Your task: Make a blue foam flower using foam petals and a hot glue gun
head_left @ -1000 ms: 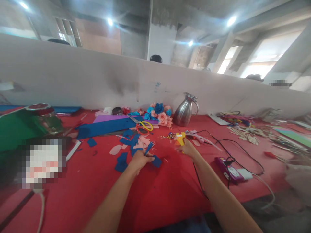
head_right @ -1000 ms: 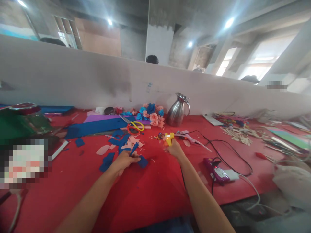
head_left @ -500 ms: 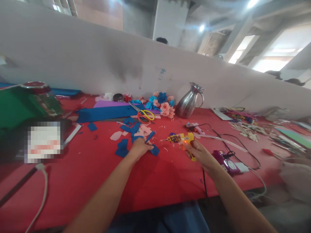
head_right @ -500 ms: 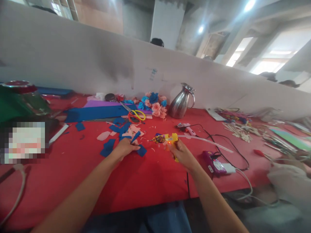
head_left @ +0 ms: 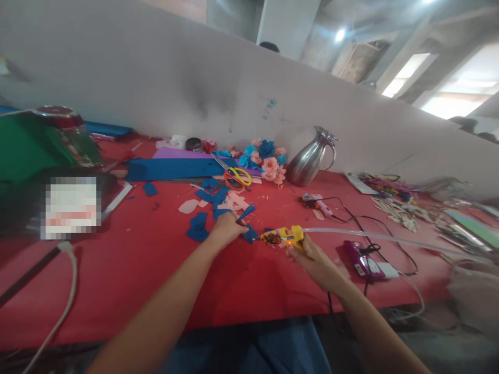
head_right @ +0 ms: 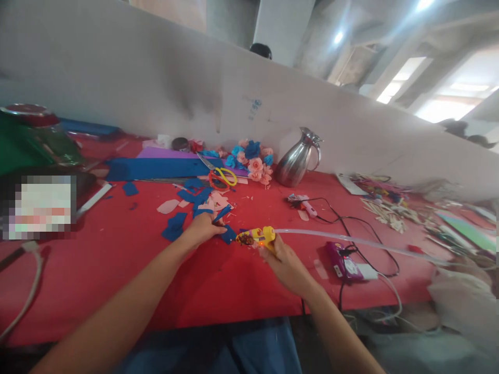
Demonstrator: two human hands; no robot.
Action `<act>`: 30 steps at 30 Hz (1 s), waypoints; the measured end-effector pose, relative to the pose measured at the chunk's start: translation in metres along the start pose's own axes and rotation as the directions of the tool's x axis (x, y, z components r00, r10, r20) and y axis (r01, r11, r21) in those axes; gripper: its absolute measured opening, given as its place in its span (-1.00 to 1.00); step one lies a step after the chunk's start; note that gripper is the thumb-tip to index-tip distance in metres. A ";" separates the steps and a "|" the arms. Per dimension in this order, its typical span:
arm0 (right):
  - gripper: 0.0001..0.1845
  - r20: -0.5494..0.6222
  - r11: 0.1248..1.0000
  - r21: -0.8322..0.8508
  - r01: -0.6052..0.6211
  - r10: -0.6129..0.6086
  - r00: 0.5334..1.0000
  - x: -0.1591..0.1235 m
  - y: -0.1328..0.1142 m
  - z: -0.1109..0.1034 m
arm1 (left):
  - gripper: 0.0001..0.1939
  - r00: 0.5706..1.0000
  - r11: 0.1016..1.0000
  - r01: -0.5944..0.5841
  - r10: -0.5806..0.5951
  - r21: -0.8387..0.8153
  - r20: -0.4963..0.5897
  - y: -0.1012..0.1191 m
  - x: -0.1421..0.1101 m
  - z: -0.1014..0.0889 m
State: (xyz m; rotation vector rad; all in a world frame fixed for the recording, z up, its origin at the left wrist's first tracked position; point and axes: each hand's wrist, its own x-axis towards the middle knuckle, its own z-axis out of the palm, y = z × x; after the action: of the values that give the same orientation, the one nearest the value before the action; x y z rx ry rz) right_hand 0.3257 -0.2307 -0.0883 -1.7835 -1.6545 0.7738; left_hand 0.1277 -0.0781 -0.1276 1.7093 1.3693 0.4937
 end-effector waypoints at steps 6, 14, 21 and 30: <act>-0.79 -0.009 1.000 -0.005 0.008 -0.008 1.000 0.003 -0.001 0.004 | -0.93 1.000 0.999 0.000 0.000 0.040 0.008 0.000 0.000 0.000; -0.76 -0.043 0.999 0.032 0.002 -0.001 0.999 0.009 0.007 0.009 | -0.88 0.999 0.998 0.045 -0.046 0.039 0.024 0.005 -0.003 -0.002; -0.73 -0.055 0.990 0.135 0.037 -0.030 0.998 0.010 0.013 0.011 | -0.89 0.998 0.998 0.053 -0.054 0.034 0.012 0.006 -0.005 -0.001; -0.73 -0.441 0.990 -0.110 -0.093 0.035 0.897 0.019 0.029 0.017 | -0.90 0.999 0.999 0.042 -0.042 0.018 0.011 0.003 -0.003 0.001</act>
State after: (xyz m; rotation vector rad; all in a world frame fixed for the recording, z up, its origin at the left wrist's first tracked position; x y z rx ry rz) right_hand 0.3336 -0.2130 -0.1213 -1.9355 -1.3711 0.2593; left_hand 0.1292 -0.0808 -0.1250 1.6916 1.4028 0.4486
